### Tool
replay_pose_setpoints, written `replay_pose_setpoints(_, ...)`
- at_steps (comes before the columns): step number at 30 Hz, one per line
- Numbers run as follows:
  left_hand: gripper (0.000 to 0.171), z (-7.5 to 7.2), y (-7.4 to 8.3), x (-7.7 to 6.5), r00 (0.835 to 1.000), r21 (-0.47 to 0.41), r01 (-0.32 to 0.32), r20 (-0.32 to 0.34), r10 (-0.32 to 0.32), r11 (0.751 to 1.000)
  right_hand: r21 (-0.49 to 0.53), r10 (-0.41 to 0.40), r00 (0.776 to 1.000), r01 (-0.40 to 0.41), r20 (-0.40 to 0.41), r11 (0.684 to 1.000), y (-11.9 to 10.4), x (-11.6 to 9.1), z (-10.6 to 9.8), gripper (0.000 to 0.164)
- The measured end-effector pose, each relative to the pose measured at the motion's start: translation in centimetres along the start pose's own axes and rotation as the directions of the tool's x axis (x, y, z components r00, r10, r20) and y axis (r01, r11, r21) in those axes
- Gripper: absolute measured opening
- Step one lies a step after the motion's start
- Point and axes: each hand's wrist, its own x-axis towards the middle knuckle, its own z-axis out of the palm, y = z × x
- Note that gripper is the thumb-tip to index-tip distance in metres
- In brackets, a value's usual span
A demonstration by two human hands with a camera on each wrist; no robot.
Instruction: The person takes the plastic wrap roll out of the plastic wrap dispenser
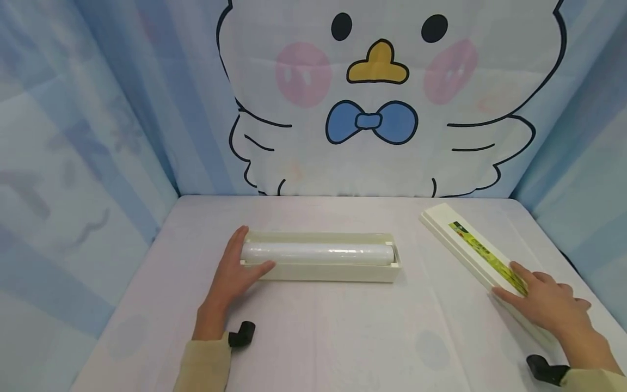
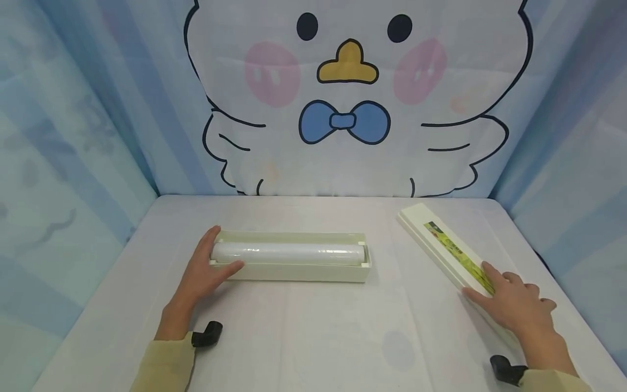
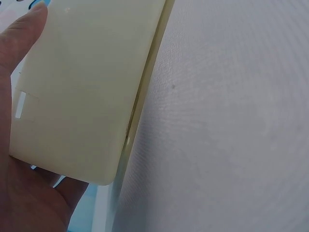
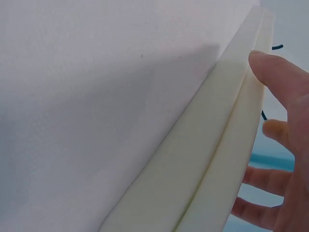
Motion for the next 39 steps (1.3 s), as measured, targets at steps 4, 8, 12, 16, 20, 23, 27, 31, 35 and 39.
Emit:
replay_pose_setpoints(4,0.101,-0.2,0.1,0.0,1.000,-0.005,-0.005,0.000,0.005,1.000,0.012,-0.035,0.998,0.036,-0.054,0.999,-0.6,-0.2,0.0,0.108)
replay_pose_setpoints(8,0.100,-0.2,0.0,-0.1,1.000,-0.010,-0.014,-0.005,0.014,1.000,0.033,-0.074,0.990,0.078,-0.120,0.996,-1.8,-0.2,0.1,0.105)
replay_pose_setpoints(12,0.101,0.0,-0.1,0.0,1.000,-0.002,0.003,0.000,-0.003,1.000,0.041,-0.098,0.982,0.106,-0.162,0.993,-3.2,-0.4,0.0,0.102)
replay_pose_setpoints(16,0.102,0.1,-0.2,0.1,1.000,0.003,0.023,0.005,-0.023,1.000,0.030,-0.147,0.965,0.157,-0.216,0.987,-4.5,-0.8,-0.3,0.097)
replay_pose_setpoints(20,0.103,0.0,-0.2,0.1,0.999,0.005,0.037,0.002,-0.037,0.999,0.040,-0.202,0.937,0.222,-0.285,0.974,-5.9,-1.0,-1.0,0.092)
replay_pose_setpoints(23,0.102,0.0,-0.2,0.1,1.000,0.013,0.031,-0.003,-0.031,0.999,0.046,-0.231,0.920,0.258,-0.316,0.965,-6.9,-1.1,-1.4,0.090)
replay_pose_setpoints(27,0.101,-0.1,-0.4,0.1,1.000,0.013,0.026,-0.007,-0.026,1.000,0.041,-0.265,0.892,0.300,-0.365,0.953,-8.3,-1.3,-1.8,0.087)
replay_pose_setpoints(31,0.101,0.0,-0.3,0.3,0.999,0.007,0.033,-0.007,-0.033,0.999,0.022,-0.297,0.859,0.336,-0.418,0.942,-9.2,-1.7,-2.1,0.083)
replay_pose_setpoints(35,0.102,0.0,-0.3,0.3,0.999,0.010,0.036,-0.009,-0.035,0.999,0.014,-0.331,0.833,0.375,-0.443,0.927,-10.0,-1.8,-2.3,0.080)
replay_pose_setpoints(39,0.102,0.0,-0.2,0.3,0.999,0.019,0.044,-0.004,-0.043,0.999,0.008,-0.373,0.803,0.426,-0.465,0.905,-11.0,-1.8,-2.4,0.080)
